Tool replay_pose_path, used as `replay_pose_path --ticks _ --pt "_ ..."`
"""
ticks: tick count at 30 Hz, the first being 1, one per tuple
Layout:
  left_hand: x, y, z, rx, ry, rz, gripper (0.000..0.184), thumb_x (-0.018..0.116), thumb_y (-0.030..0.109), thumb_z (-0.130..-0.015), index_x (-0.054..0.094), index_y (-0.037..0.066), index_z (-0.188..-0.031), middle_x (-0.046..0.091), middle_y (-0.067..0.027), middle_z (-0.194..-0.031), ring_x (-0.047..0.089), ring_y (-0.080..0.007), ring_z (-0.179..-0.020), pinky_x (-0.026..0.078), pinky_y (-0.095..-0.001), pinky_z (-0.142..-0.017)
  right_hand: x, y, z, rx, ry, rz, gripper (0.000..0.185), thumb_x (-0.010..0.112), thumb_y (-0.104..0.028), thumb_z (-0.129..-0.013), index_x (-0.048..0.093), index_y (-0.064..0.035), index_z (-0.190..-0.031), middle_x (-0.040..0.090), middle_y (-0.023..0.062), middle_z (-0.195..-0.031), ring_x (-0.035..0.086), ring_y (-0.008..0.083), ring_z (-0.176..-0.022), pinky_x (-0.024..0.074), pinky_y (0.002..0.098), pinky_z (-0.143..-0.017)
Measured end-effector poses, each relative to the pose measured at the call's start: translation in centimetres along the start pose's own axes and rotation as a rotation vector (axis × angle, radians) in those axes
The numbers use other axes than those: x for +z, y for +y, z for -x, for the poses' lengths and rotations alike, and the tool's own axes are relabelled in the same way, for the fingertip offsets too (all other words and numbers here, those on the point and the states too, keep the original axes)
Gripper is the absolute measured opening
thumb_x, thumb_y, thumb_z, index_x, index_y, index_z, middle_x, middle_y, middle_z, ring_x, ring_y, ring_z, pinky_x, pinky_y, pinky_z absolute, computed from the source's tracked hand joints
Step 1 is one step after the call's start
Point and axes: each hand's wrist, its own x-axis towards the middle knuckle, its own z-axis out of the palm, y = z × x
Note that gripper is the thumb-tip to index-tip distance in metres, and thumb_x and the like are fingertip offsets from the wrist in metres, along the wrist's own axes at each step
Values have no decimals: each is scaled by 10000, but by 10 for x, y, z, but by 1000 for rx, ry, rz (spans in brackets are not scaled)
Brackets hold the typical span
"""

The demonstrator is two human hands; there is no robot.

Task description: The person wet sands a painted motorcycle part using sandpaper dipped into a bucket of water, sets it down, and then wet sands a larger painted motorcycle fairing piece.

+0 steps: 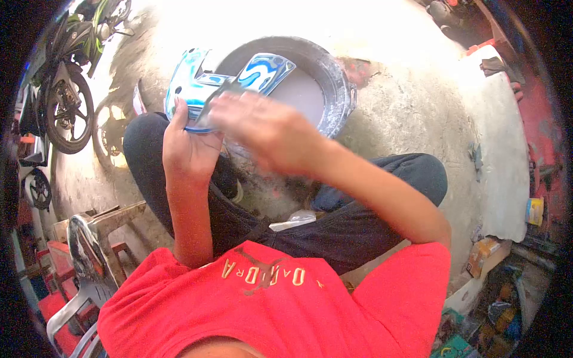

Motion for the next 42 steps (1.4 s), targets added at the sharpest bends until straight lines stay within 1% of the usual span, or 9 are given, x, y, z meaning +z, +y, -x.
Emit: replay_pose_path --ticks 4,10,16,19,24,29,32,34,42 --pt "7 -4 8 -3 -36 17 405 325 322 -1105 419 72 -1410 555 -143 -1350 559 -291 -1256 479 -514 -1045 -17 47 0 641 9 -25 363 544 -37 -959 584 -6 -1318 578 243 -1357 562 363 -1276 472 405 -1067" --pt "3 1 5 -25 22 -4 400 330 323 -1104 425 73 -1401 553 -130 -1358 557 -285 -1254 471 -514 -1056 -1 -18 -1 33 -18 -10 443 534 32 -909 569 -30 -1346 596 193 -1360 551 344 -1300 441 454 -1094" --pt "11 -5 9 1 -47 10 399 335 331 -1105 432 76 -1396 554 -131 -1357 568 -278 -1235 479 -505 -1038 -14 25 -5 375 72 14 383 536 -56 -905 587 11 -1279 632 231 -1256 610 366 -1195 499 404 -1026" --pt "4 -2 3 -45 28 -27 402 336 328 -1105 425 72 -1401 552 -131 -1360 561 -281 -1249 476 -510 -1044 2 -25 -4 0 20 103 391 539 -54 -899 582 19 -1281 630 234 -1258 611 364 -1193 501 407 -1022" --pt "12 -5 12 -5 -20 -5 403 327 330 -1106 429 67 -1393 555 -140 -1352 568 -278 -1241 481 -508 -1036 -14 48 -1 463 68 47 355 520 -43 -973 567 2 -1322 603 246 -1314 567 383 -1255 468 414 -1058" --pt "-8 -5 0 -68 -103 17 408 323 322 -1107 416 61 -1407 556 -144 -1355 569 -287 -1245 475 -516 -1051 2 -14 -1 42 26 61 453 584 19 -879 591 -40 -1329 591 228 -1348 582 353 -1261 467 442 -1067" --pt "3 -5 6 -25 -125 28 409 323 323 -1107 418 59 -1405 560 -145 -1352 574 -289 -1238 479 -511 -1050 -4 10 -2 69 52 58 411 567 14 -910 588 -15 -1319 605 230 -1325 585 357 -1255 471 431 -1060" --pt "7 -5 9 -22 -84 23 405 321 322 -1107 423 61 -1399 561 -144 -1351 573 -293 -1239 477 -514 -1050 -13 42 -5 433 101 -33 325 547 -27 -969 579 37 -1286 635 231 -1267 593 371 -1230 484 412 -1037" --pt "5 -5 6 -17 -62 25 415 326 335 -1104 414 65 -1406 549 -143 -1358 550 -296 -1267 466 -519 -1064 1 29 3 25 28 163 450 571 -23 -906 570 -40 -1356 593 185 -1367 581 337 -1266 486 412 -1048"
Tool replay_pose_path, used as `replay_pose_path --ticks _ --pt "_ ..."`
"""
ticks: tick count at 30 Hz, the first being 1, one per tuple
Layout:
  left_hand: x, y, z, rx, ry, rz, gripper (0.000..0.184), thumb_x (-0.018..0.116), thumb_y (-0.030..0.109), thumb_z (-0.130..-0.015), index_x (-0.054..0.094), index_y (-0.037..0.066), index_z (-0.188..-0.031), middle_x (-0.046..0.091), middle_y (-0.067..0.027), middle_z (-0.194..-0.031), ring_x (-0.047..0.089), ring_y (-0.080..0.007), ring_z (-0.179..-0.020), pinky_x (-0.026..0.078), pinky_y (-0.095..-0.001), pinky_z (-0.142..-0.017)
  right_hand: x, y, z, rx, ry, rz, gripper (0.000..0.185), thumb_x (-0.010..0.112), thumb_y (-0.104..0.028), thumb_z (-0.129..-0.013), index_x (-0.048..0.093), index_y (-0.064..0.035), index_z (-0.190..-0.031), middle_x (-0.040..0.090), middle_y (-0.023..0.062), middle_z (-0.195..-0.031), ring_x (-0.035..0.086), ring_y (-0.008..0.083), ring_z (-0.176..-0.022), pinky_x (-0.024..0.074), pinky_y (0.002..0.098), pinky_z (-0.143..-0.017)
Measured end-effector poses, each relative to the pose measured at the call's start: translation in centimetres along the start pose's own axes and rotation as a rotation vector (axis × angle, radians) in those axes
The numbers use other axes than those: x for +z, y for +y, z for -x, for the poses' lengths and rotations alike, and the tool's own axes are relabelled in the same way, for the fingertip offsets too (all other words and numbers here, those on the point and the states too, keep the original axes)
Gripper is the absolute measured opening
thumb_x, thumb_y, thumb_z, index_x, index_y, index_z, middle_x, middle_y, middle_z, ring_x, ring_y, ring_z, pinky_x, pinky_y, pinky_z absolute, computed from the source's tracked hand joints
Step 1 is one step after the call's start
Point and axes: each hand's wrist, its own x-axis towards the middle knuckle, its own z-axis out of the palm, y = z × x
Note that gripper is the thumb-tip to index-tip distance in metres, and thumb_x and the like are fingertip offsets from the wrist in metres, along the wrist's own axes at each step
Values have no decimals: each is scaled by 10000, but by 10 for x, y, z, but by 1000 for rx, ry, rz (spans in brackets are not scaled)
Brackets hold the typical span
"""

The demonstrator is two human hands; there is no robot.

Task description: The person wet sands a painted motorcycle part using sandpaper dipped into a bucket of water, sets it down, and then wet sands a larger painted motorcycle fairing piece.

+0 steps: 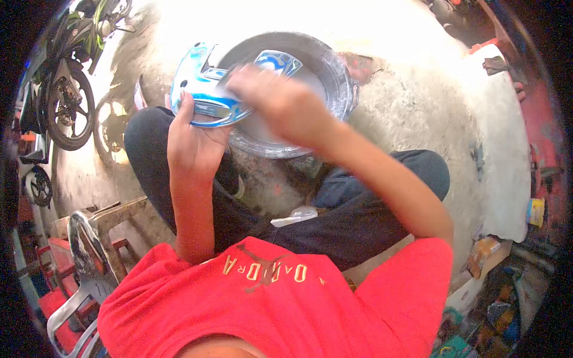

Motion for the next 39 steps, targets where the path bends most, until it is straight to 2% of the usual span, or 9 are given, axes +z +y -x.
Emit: replay_pose_path --ticks 3,8,13,18,26,30,31,34,39 --pt "5 0 3 0 5 -20 422 319 337 -1105 391 67 -1421 516 -147 -1392 543 -292 -1273 463 -510 -1072 -12 61 6 635 64 -7 410 485 -348 -1056 682 5 -1122 731 186 -904 705 292 -850 527 372 -777" --pt "-6 -7 -8 13 -27 13 414 319 319 -1107 385 61 -1424 513 -154 -1386 545 -295 -1262 464 -507 -1063 3 158 38 1105 144 -306 506 531 -441 -1027 709 15 -901 649 29 -724 578 151 -703 464 305 -670" --pt "-20 -20 -21 21 -16 16 419 330 330 -1106 394 48 -1409 523 -142 -1360 553 -282 -1242 475 -497 -1049 72 224 87 1110 -179 -112 628 538 -525 -919 704 64 -1057 701 290 -1046 678 383 -1034 506 436 -892" --pt "-34 -28 -33 69 84 8 403 383 312 -1097 410 38 -1392 531 -151 -1328 564 -287 -1208 480 -508 -1038 171 193 133 1225 -222 -65 508 516 -405 -927 705 53 -1042 659 327 -1077 649 449 -1063 494 491 -942" --pt "-58 -27 -48 139 120 -31 425 387 332 -1094 397 47 -1410 518 -154 -1353 551 -315 -1235 474 -532 -1047 284 147 193 989 -677 -141 429 522 -380 -973 703 -8 -1087 666 286 -1110 637 438 -1079 506 491 -937" --pt "-57 -27 -51 124 115 -17 439 372 345 -1096 385 58 -1427 506 -156 -1377 542 -327 -1251 466 -548 -1054 263 143 169 1146 -629 -361 488 528 -415 -977 692 32 -1085 707 272 -1017 691 380 -983 527 459 -882" --pt "-54 -26 -51 130 141 -19 437 346 338 -1100 383 51 -1427 505 -174 -1379 533 -342 -1264 449 -561 -1066 293 176 189 1384 -623 -712 480 553 -398 -975 671 47 -1111 714 196 -964 693 292 -894 544 433 -800" --pt "-46 -25 -49 144 198 -7 441 292 326 -1106 376 36 -1427 505 -211 -1384 513 -374 -1290 416 -586 -1089 226 190 141 1522 -222 -1130 350 599 -356 -994 675 -20 -1058 711 88 -955 688 192 -849 560 375 -754" --pt "-54 -24 -50 141 124 30 433 317 343 -1104 378 44 -1412 509 -174 -1367 529 -337 -1266 442 -550 -1081 99 229 32 1168 -331 -880 381 610 -322 -979 647 15 -1155 708 122 -1024 662 210 -827 536 373 -761"
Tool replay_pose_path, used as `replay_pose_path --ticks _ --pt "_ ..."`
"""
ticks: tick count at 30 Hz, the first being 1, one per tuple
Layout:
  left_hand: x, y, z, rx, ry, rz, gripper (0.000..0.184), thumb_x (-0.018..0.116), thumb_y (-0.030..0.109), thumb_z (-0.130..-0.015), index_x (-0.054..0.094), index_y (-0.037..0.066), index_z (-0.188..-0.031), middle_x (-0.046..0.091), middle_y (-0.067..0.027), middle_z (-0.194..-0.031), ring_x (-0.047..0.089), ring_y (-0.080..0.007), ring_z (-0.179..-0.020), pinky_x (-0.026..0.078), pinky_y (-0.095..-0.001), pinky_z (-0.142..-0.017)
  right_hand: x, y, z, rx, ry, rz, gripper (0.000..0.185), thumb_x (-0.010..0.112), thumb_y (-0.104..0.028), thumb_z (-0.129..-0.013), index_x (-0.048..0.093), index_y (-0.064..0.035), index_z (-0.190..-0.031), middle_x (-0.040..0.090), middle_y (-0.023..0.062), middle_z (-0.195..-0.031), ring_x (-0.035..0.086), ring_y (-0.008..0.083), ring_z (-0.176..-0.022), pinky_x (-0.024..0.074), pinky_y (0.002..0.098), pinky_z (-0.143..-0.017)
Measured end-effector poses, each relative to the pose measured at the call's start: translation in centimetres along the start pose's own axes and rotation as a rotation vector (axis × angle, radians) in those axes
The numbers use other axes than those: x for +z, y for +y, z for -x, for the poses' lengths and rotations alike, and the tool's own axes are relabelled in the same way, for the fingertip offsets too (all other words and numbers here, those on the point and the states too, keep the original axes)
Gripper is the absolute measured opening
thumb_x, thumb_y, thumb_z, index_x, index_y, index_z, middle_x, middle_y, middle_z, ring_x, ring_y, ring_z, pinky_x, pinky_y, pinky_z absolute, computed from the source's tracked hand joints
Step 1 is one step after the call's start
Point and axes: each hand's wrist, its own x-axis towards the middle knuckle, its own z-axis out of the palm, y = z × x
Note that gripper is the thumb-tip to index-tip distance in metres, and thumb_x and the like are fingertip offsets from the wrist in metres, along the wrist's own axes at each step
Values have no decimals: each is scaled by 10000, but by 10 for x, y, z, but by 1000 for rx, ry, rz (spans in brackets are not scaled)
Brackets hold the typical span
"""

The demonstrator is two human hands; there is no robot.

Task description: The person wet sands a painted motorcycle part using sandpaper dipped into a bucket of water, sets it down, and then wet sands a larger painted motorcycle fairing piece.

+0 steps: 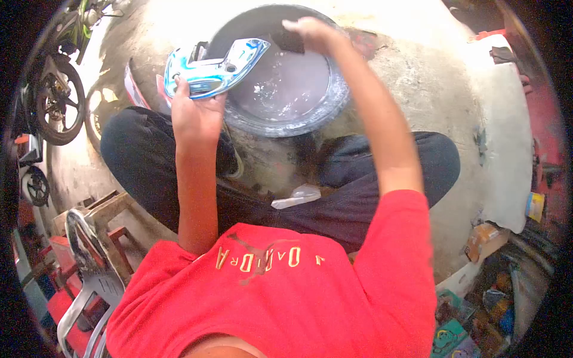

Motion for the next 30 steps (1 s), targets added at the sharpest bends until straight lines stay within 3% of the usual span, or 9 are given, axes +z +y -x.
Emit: replay_pose_path --ticks 5,7,9,11,15,16,21,27,30 --pt "10 3 8 -47 24 15 419 328 347 -1105 397 49 -1393 525 -151 -1338 547 -303 -1240 455 -523 -1073 44 -121 97 -258 56 393 349 509 -282 -1012 651 -41 -1220 717 148 -995 678 286 -818 540 402 -749" --pt "11 4 11 -56 4 30 408 326 333 -1106 407 46 -1384 532 -153 -1332 551 -297 -1234 458 -514 -1071 65 -112 110 -534 2 779 378 592 -280 -1006 614 -6 -1264 717 115 -1112 688 233 -1033 538 366 -934" --pt "12 6 12 -73 -24 13 394 322 312 -1107 415 40 -1377 535 -160 -1333 555 -294 -1230 459 -509 -1070 117 -110 161 -619 -54 744 387 574 -179 -997 567 30 -1322 678 192 -1200 643 342 -1158 487 387 -1024" --pt "6 9 13 -96 -62 -46 379 314 283 -1109 421 32 -1371 534 -170 -1340 557 -293 -1229 458 -507 -1071 145 -85 166 -1101 110 743 380 565 -135 -990 558 9 -1342 646 245 -1236 598 380 -1214 481 393 -1029" --pt "19 19 20 -113 -17 52 368 320 227 -1099 407 49 -1409 553 -170 -1352 563 -326 -1231 458 -544 -1047 111 -94 153 -880 184 617 356 525 -118 -1007 554 3 -1340 618 260 -1275 581 381 -1239 470 409 -1049" --pt "30 22 28 -115 10 23 383 325 231 -1099 390 52 -1431 542 -174 -1374 556 -330 -1248 457 -551 -1050 104 -98 150 -418 196 515 350 523 -111 -1005 558 26 -1325 608 262 -1293 562 400 -1256 444 413 -1080" --pt "9 15 15 -101 -44 -23 367 293 238 -1104 425 21 -1369 555 -184 -1327 568 -312 -1224 474 -504 -1054 159 -88 189 -1048 184 605 378 549 -20 -945 573 -2 -1322 587 234 -1343 541 361 -1303 423 440 -1105" --pt "27 16 25 -149 28 -66 370 318 256 -1103 430 14 -1360 558 -183 -1324 577 -320 -1209 485 -530 -1025 108 -70 150 -611 336 668 316 528 -115 -987 603 11 -1267 630 259 -1241 630 379 -1155 535 420 -954" --pt "14 17 20 -126 -68 -130 364 318 249 -1102 432 17 -1359 553 -182 -1327 575 -325 -1211 483 -537 -1027 155 -83 179 -1156 367 624 314 518 -101 -980 608 14 -1258 648 265 -1195 670 392 -1057 567 425 -875"
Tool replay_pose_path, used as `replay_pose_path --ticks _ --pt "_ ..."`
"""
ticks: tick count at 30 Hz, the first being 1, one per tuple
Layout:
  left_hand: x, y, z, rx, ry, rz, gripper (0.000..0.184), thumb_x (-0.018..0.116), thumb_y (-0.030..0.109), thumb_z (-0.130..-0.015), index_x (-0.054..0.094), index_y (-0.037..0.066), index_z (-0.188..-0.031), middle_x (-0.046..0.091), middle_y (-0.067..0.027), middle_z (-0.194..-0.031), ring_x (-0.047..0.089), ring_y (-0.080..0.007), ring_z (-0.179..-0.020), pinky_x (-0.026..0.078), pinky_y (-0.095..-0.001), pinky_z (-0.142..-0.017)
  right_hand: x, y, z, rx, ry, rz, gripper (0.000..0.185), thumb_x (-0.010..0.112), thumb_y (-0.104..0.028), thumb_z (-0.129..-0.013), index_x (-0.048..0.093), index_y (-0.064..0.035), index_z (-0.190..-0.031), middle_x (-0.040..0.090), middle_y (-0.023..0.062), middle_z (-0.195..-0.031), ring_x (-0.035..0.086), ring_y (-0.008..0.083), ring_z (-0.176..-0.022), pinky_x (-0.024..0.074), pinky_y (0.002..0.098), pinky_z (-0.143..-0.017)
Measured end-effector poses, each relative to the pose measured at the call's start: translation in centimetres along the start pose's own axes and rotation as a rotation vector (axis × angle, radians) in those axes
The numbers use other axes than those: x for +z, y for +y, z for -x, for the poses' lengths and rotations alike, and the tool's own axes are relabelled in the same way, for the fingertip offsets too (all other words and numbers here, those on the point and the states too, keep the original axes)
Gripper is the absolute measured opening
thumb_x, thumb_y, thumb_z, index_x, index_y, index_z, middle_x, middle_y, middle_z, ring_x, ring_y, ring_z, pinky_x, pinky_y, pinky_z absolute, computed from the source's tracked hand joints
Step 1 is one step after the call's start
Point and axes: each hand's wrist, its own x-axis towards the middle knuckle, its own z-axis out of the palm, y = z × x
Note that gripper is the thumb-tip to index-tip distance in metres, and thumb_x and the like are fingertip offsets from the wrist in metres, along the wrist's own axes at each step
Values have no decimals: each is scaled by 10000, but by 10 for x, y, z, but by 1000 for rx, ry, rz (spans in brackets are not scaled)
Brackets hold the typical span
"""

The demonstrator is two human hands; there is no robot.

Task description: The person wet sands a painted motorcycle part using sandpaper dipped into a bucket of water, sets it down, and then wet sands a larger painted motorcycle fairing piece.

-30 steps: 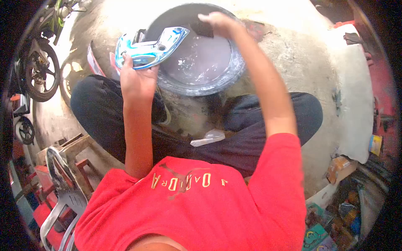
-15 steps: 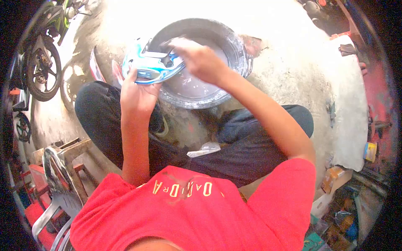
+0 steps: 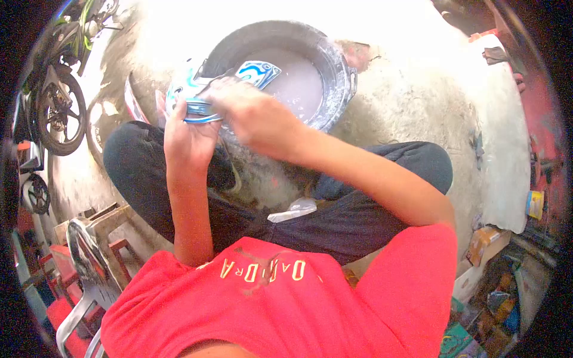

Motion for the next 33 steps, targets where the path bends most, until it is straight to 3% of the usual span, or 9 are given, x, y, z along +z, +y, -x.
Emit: replay_pose_path --ticks 7,8,11,13,15,18,22,25,33 --pt "21 3 12 31 51 0 378 331 282 -1101 435 23 -1357 554 -179 -1320 577 -323 -1204 479 -544 -1027 -16 41 -1 617 -219 -81 333 513 -69 -973 593 20 -1284 603 276 -1291 577 385 -1242 464 440 -1061" --pt "13 1 7 38 67 -31 387 317 285 -1103 428 24 -1365 549 -178 -1330 577 -322 -1203 478 -543 -1029 -2 30 8 339 -113 -3 347 523 -61 -972 578 30 -1302 598 266 -1309 574 385 -1249 461 435 -1070" --pt "-5 -4 0 62 -2 38 372 324 229 -1097 442 2 -1368 586 -183 -1301 587 -324 -1194 484 -528 -1019 5 -14 3 121 -79 -10 371 527 -46 -968 563 14 -1333 582 253 -1344 548 379 -1285 432 430 -1102" --pt "7 -1 8 47 -8 39 372 326 249 -1100 452 13 -1358 579 -185 -1301 590 -320 -1182 492 -518 -1007 -4 9 0 147 -113 -61 387 536 -52 -967 557 -9 -1351 574 241 -1360 543 374 -1291 424 430 -1103" --pt "12 0 12 52 17 18 383 329 277 -1105 428 26 -1376 552 -179 -1328 583 -316 -1190 497 -513 -1003 -16 36 -4 512 -175 -105 387 540 -50 -965 556 3 -1348 572 240 -1364 547 376 -1286 426 430 -1099" --pt "12 -1 11 78 19 14 376 331 271 -1105 428 25 -1372 555 -179 -1315 585 -314 -1192 507 -515 -993 -11 21 4 527 -183 -90 381 530 -44 -966 563 0 -1343 572 242 -1362 547 374 -1286 425 434 -1101" --pt "6 3 11 93 -33 1 372 333 277 -1105 431 25 -1362 561 -174 -1302 592 -312 -1180 506 -514 -999 -7 -13 2 79 -114 -100 370 527 -64 -975 570 0 -1337 576 244 -1356 548 372 -1286 418 438 -1107" --pt "12 1 16 86 13 -9 379 335 285 -1105 428 26 -1366 565 -167 -1302 595 -313 -1176 502 -515 -1003 -18 35 -1 560 -167 -138 355 512 -58 -986 570 6 -1331 581 243 -1351 549 372 -1283 408 432 -1123" --pt "-7 1 7 101 -133 -1 364 347 286 -1103 474 40 -1338 601 -149 -1256 604 -282 -1164 505 -515 -975 -4 0 2 82 -106 -102 368 502 -94 -995 569 -19 -1349 558 245 -1378 491 358 -1353 392 419 -1139"
